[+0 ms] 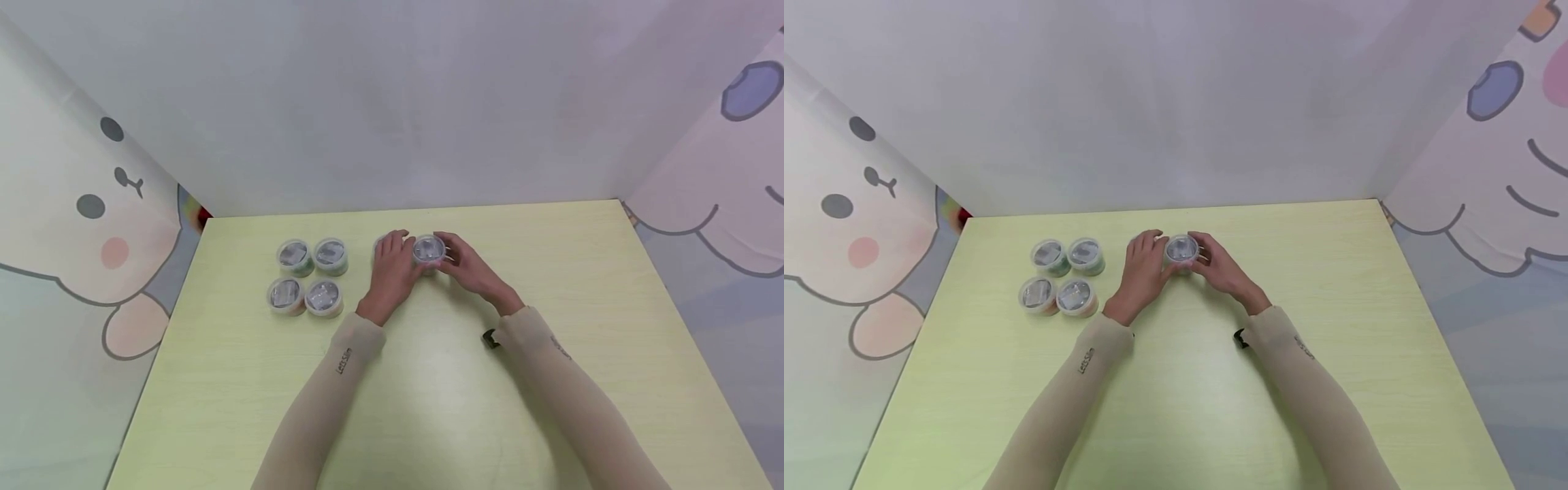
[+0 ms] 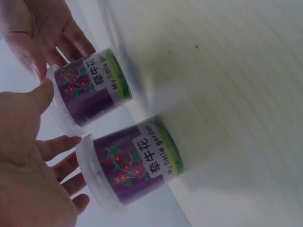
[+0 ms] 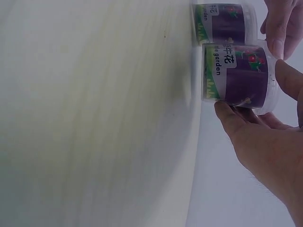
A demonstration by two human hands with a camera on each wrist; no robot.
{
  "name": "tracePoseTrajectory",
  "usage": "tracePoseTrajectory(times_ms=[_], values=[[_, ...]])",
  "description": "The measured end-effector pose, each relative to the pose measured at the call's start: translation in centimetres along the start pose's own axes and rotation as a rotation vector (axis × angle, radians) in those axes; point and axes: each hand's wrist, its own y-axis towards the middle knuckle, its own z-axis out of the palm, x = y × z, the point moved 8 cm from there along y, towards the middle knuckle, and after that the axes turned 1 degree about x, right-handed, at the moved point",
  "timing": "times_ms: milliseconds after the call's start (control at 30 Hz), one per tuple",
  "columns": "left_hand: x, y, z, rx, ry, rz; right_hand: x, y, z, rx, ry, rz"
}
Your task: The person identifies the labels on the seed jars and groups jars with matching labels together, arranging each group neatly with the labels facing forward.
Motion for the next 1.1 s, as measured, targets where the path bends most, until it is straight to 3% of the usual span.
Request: tracePoseTrajectory(times_ms=[967, 1100], values=[[0.54, 0.43, 0.52, 0.014, 0.033, -0.006, -0.34, 0.58, 0.18, -0.011, -0.042, 0.068], [0.96, 0.08, 0.43, 0.007, 0.012, -0.009, -0.30, 0.18, -0.04, -0.030, -0.072, 0.045]])
